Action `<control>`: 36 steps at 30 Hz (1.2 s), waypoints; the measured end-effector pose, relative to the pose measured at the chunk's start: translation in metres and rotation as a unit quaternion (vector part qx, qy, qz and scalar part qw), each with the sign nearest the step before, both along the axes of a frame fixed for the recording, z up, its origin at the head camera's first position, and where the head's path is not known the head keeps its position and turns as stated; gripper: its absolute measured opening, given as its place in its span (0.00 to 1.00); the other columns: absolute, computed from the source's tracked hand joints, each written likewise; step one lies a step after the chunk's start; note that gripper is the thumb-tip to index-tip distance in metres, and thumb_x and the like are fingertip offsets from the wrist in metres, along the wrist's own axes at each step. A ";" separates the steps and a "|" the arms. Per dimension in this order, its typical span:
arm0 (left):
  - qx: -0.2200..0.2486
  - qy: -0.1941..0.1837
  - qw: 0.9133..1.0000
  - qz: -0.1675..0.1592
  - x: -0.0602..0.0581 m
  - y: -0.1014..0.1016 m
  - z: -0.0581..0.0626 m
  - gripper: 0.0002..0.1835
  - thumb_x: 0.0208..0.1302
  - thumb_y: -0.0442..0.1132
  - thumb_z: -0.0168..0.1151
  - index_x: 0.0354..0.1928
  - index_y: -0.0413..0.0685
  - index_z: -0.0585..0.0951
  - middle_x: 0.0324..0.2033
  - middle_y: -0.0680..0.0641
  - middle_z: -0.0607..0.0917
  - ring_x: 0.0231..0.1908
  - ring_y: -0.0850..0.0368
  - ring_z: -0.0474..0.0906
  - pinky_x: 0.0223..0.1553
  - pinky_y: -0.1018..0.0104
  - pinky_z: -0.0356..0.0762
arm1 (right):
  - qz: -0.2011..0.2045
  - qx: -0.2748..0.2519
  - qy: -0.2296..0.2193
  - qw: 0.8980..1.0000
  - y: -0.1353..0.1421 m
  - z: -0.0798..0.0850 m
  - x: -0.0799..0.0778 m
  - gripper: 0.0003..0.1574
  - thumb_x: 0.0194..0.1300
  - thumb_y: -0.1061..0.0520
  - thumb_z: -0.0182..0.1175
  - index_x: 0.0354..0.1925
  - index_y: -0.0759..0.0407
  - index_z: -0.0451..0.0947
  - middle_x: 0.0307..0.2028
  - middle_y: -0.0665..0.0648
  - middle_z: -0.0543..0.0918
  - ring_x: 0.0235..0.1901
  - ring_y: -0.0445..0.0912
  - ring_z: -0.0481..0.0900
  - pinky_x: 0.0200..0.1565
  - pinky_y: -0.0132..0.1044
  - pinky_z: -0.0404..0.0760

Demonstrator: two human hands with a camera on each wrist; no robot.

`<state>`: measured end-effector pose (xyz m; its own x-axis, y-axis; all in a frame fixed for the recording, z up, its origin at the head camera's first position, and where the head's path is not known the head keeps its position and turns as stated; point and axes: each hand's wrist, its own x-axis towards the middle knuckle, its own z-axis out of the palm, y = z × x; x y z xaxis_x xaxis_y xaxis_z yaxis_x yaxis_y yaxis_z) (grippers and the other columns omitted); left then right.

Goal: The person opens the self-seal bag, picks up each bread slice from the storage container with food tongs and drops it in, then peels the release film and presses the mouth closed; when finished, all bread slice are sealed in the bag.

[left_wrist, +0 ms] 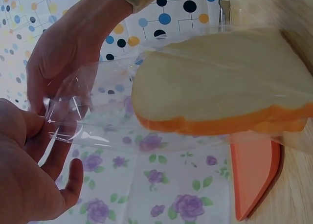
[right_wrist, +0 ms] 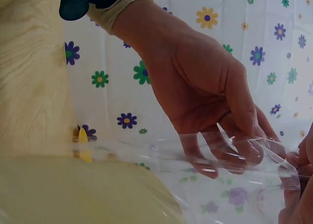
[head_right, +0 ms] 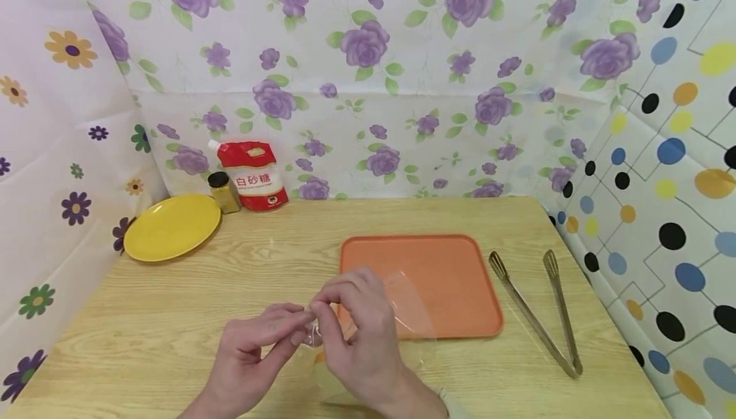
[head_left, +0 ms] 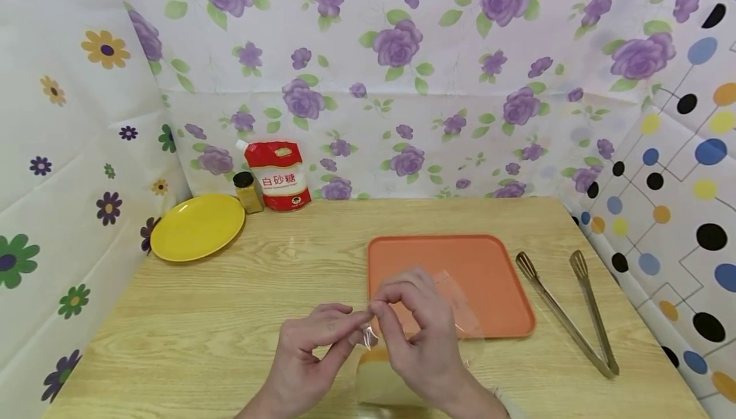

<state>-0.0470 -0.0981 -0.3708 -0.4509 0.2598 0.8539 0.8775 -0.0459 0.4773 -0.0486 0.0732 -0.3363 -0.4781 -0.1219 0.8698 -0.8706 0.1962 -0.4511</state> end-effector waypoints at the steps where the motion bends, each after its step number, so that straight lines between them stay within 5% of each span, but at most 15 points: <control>1: 0.002 -0.003 1.000 0.000 0.000 0.001 -0.001 0.16 0.69 0.29 0.62 0.58 0.39 0.83 0.31 0.43 0.89 0.34 0.50 0.87 0.52 0.58 0.77 | 0.004 -0.011 -0.008 1.000 0.000 0.000 0.000 0.10 0.75 0.58 0.57 0.34 0.59 0.77 0.30 0.52 0.80 0.32 0.45 0.72 0.36 0.34 0.72; 7: 0.036 -0.069 0.997 -0.008 0.008 0.003 -0.006 0.19 0.67 0.23 0.59 0.59 0.36 0.81 0.34 0.40 0.89 0.37 0.51 0.87 0.50 0.60 0.81 | 0.022 -0.090 -0.074 0.993 0.009 0.005 0.000 0.07 0.73 0.69 0.55 0.35 0.66 0.76 0.31 0.55 0.80 0.32 0.46 0.76 0.38 0.33 0.77; 13: 0.061 -0.146 0.987 0.017 0.015 -0.002 -0.009 0.20 0.64 0.15 0.55 0.55 0.33 0.82 0.36 0.41 0.89 0.40 0.54 0.87 0.49 0.62 0.81 | 0.032 -0.191 -0.198 0.961 0.021 0.008 0.001 0.07 0.74 0.72 0.50 0.37 0.76 0.72 0.31 0.55 0.80 0.31 0.43 0.81 0.36 0.32 0.83; 21: 0.073 -0.183 0.980 0.036 0.019 -0.008 -0.009 0.16 0.65 0.15 0.54 0.50 0.33 0.84 0.35 0.43 0.89 0.41 0.54 0.87 0.49 0.65 0.80 | 0.036 -0.289 -0.194 0.937 0.043 0.013 -0.013 0.12 0.78 0.66 0.48 0.37 0.76 0.69 0.28 0.58 0.77 0.25 0.46 0.81 0.30 0.37 0.85; 28: 0.078 -0.203 0.975 0.043 0.019 -0.010 -0.007 0.14 0.67 0.16 0.53 0.48 0.32 0.83 0.36 0.43 0.89 0.40 0.53 0.87 0.49 0.65 0.81 | 0.001 -0.358 -0.210 0.910 0.067 0.019 -0.022 0.12 0.78 0.61 0.50 0.37 0.70 0.68 0.28 0.61 0.74 0.24 0.49 0.80 0.29 0.37 0.84; 36: 0.085 -0.214 0.972 0.039 0.020 -0.011 -0.008 0.14 0.67 0.16 0.52 0.47 0.32 0.83 0.36 0.43 0.89 0.40 0.53 0.87 0.50 0.64 0.80 | -0.033 -0.447 -0.228 0.865 0.098 0.023 -0.030 0.14 0.76 0.59 0.53 0.36 0.70 0.69 0.27 0.62 0.74 0.24 0.49 0.78 0.25 0.36 0.84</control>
<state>-0.0271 -0.1088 -0.3789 -0.7877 0.0817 0.6106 0.6033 -0.0980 0.7914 -0.0789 0.1715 -0.3136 -0.7761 0.5420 0.3224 -0.5631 -0.3654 -0.7412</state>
